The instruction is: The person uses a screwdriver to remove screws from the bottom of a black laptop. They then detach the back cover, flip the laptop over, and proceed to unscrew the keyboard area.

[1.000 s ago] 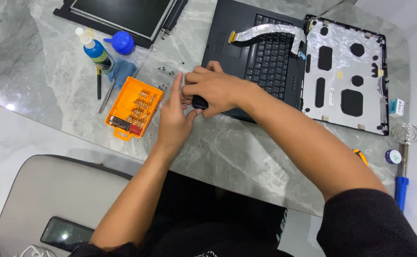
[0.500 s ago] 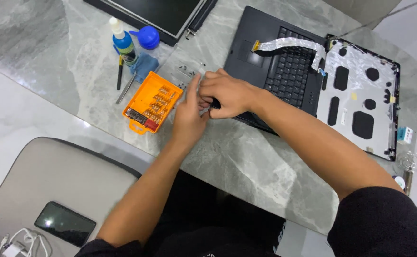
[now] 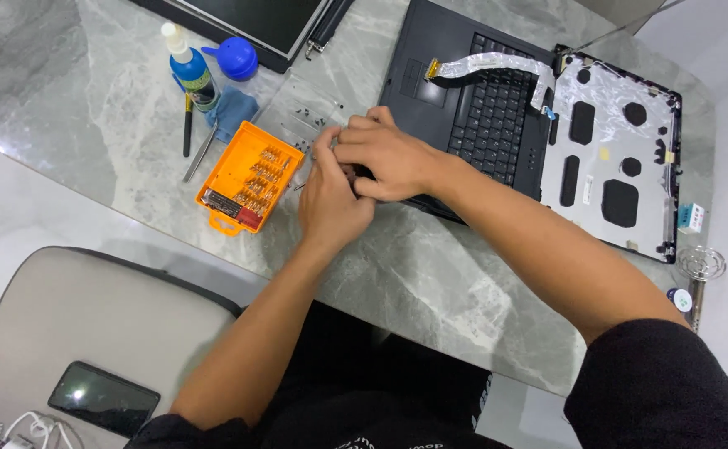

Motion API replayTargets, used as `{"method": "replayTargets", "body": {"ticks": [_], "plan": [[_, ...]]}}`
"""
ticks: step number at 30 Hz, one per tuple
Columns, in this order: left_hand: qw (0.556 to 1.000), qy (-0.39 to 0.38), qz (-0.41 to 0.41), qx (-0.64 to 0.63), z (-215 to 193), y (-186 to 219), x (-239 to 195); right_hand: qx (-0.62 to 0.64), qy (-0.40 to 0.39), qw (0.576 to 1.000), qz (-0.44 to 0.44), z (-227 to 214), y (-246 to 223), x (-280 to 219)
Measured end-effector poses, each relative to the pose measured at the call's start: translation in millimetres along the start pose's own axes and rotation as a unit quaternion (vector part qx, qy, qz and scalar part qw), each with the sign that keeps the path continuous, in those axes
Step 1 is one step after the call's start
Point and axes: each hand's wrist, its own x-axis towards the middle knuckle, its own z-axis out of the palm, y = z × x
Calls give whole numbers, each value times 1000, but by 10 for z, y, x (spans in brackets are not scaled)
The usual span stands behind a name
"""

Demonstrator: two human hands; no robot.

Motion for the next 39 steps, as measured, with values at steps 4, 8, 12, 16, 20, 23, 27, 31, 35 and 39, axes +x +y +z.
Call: {"method": "replayTargets", "body": {"ticks": [4,8,12,16,20,23,27,31,35,39], "plan": [[999,7,18,44,112,-183,-28,-42,11,998,34,-437,-434,-162],[988,58,115,90,106,-153,-30,-120,18,979,161,-686,-702,-785],[979,71,168,95,120,-260,-2,-262,23,922,284,-666,-845,-1528],[981,55,177,58,137,-276,13,-295,29,895,334,-558,-885,-1860],[988,4,131,80,103,-252,11,-367,162,859,320,-512,-963,-1878],[989,-2,107,102,86,-189,0,-365,210,844,332,-537,-985,-1961],[991,-13,94,92,70,-133,0,-279,221,851,386,-484,-993,-2121],[992,-21,97,83,67,-96,-11,-261,242,859,369,-452,-1024,-2117],[995,-30,79,61,54,-105,-3,-263,280,860,337,-440,-972,-2154],[996,-26,74,35,48,-51,-11,-262,294,860,323,-423,-949,-2191]]}}
